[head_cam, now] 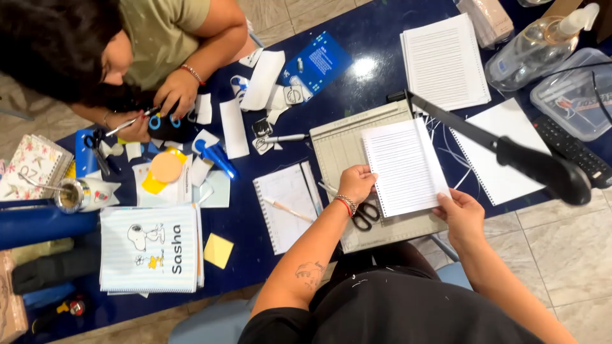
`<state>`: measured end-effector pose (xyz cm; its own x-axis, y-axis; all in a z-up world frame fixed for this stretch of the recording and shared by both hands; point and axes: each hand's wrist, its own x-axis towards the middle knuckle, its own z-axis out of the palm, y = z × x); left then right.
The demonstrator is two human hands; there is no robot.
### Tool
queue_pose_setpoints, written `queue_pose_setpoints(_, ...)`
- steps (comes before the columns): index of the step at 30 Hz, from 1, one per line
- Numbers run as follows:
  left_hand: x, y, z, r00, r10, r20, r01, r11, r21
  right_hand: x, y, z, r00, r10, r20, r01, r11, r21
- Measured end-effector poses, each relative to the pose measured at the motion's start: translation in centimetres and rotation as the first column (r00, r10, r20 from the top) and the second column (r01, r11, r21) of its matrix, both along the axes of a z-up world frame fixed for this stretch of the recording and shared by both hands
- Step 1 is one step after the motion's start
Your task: Trimming printed paper sheets using a manual paper cutter
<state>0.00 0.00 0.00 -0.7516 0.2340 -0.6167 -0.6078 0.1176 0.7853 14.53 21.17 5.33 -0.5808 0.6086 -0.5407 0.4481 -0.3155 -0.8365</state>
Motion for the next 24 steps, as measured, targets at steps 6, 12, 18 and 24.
queue_pose_setpoints(6,-2.5,-2.2,8.3,0.944,-0.290,-0.155,0.143,0.786,-0.601,-2.8,-0.4,0.4,1.000,0.008,0.022,-0.008,1.000,-0.019)
queue_pose_setpoints(12,-3.6,2.7,9.3,0.544,-0.646,-0.536,0.179,0.713,-0.678,-3.3,-1.0,1.2,0.997,0.020,0.077,-0.023,0.999,0.031)
queue_pose_setpoints(18,-6.9,6.9,10.1,0.246,-0.944,-0.220,0.465,0.314,-0.828,-3.8,-1.3,2.1,0.996,0.015,0.086,-0.016,1.000,0.012)
queue_pose_setpoints(24,-7.6,8.3,11.0,0.139,-0.986,-0.096,0.436,0.148,-0.888,-4.4,-1.8,3.6,0.995,0.017,0.094,-0.019,1.000,0.018)
